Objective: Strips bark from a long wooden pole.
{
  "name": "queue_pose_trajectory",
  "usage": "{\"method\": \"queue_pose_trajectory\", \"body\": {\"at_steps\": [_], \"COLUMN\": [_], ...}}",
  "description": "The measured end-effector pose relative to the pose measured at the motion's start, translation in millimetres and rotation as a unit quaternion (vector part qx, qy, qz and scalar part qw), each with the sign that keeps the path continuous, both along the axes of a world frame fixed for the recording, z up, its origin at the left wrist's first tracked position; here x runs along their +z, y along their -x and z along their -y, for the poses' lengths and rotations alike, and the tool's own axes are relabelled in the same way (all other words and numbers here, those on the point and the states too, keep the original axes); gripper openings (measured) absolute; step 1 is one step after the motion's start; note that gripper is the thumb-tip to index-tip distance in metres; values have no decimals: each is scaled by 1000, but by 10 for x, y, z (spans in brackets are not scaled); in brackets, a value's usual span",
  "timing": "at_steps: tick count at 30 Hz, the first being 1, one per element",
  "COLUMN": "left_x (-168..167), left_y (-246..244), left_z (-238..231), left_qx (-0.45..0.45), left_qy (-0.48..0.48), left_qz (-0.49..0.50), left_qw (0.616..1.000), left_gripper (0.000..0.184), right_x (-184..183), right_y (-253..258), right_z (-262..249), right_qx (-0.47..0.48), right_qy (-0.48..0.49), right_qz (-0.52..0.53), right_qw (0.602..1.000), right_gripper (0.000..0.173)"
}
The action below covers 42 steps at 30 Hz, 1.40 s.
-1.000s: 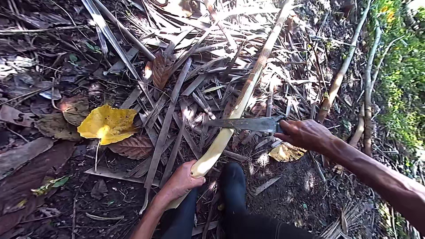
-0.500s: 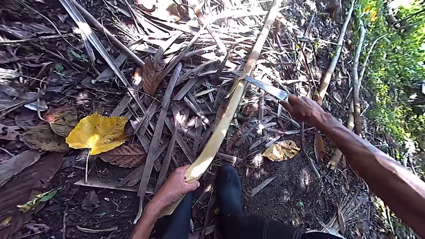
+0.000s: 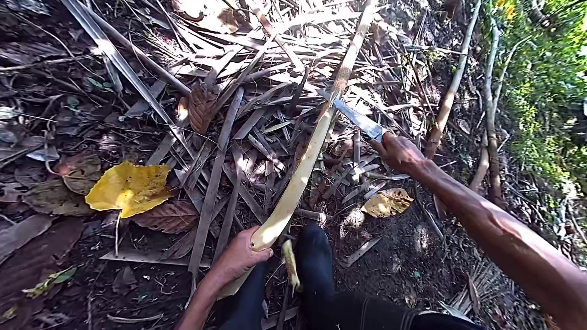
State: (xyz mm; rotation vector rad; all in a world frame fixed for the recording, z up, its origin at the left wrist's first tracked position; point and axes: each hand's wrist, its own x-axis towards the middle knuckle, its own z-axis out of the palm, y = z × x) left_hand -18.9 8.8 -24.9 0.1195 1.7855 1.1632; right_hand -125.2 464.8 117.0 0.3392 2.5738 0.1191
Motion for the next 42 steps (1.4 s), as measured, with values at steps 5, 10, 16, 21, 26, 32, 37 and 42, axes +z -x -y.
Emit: {"method": "queue_pose_trajectory", "body": {"at_steps": [5,10,16,21,26,32,37,42], "left_x": [16,-8,-25,5,-16,2,-10,17], "left_y": [9,-1,-30,-31,-41,-41,-35,-44], "left_z": [6,22,37,52,36,29,29,23], "left_qx": [-4,10,15,15,15,22,24,26], "left_qy": [0,-10,-14,-12,-4,-5,-5,2], "left_qz": [-6,-1,13,15,2,9,12,16], "left_qw": [1000,1000,1000,1000,1000,1000,1000,1000], "left_gripper": [53,58,64,62,65,62,63,61], "right_x": [-105,230,114,-250,-433,-354,-264,-576], "right_y": [93,374,-883,-1277,-1559,-1292,-1188,-778], "right_z": [-22,-314,10,615,792,442,426,45], "right_qx": [22,-356,23,92,213,50,171,55], "right_qy": [-19,64,103,126,141,67,122,83], "right_qz": [-4,-207,-179,0,-46,-77,-25,-107], "right_qw": [1000,909,978,988,966,994,977,989], "right_gripper": [57,72,39,63,66,64,71,55]}}
